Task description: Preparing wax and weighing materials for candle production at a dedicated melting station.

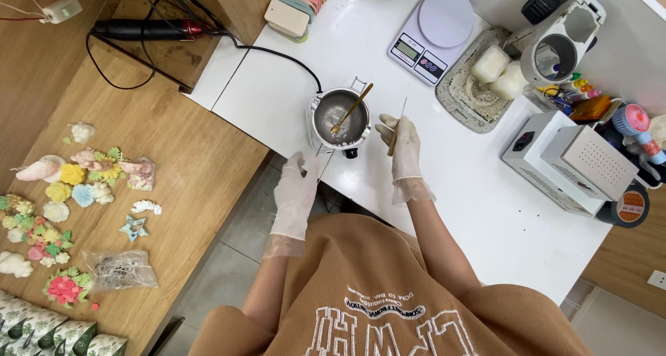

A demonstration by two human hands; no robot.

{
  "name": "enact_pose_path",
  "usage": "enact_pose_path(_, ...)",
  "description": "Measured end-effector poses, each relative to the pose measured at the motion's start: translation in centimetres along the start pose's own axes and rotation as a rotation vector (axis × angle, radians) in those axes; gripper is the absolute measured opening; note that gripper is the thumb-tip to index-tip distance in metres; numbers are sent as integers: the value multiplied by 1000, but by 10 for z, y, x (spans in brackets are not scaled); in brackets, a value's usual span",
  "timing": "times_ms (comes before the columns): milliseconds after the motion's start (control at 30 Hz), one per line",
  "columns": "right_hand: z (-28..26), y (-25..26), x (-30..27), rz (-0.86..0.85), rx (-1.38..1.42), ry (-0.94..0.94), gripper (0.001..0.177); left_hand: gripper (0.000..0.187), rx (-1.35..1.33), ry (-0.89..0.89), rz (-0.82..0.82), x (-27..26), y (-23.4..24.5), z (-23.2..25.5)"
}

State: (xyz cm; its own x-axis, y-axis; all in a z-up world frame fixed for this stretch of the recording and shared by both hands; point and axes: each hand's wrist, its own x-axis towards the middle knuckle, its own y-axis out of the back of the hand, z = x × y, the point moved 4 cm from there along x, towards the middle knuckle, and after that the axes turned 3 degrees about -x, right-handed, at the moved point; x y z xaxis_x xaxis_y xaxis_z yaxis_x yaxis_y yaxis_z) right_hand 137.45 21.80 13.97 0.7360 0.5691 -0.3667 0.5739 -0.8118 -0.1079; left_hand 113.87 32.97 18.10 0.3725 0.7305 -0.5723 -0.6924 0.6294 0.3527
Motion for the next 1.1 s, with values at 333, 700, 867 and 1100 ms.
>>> enact_pose_path(333, 30, 23, -18, 0, 22, -107, 36, 39, 165, -137, -152, -100, -20, 19)
enact_pose_path(700, 40, 55, -21, 4, 28, -155, 40, 49, -221, 149, 290, 35, -123, -41)
enact_pose_path(867, 48, 77, -23, 12, 16, -205, 40, 51, -102, 108, 362, 40, -117, -13)
enact_pose_path(1100, 53, 102, -22, 32, 86, -231, 34, 60, 97, 292, 303, 45, -122, -20)
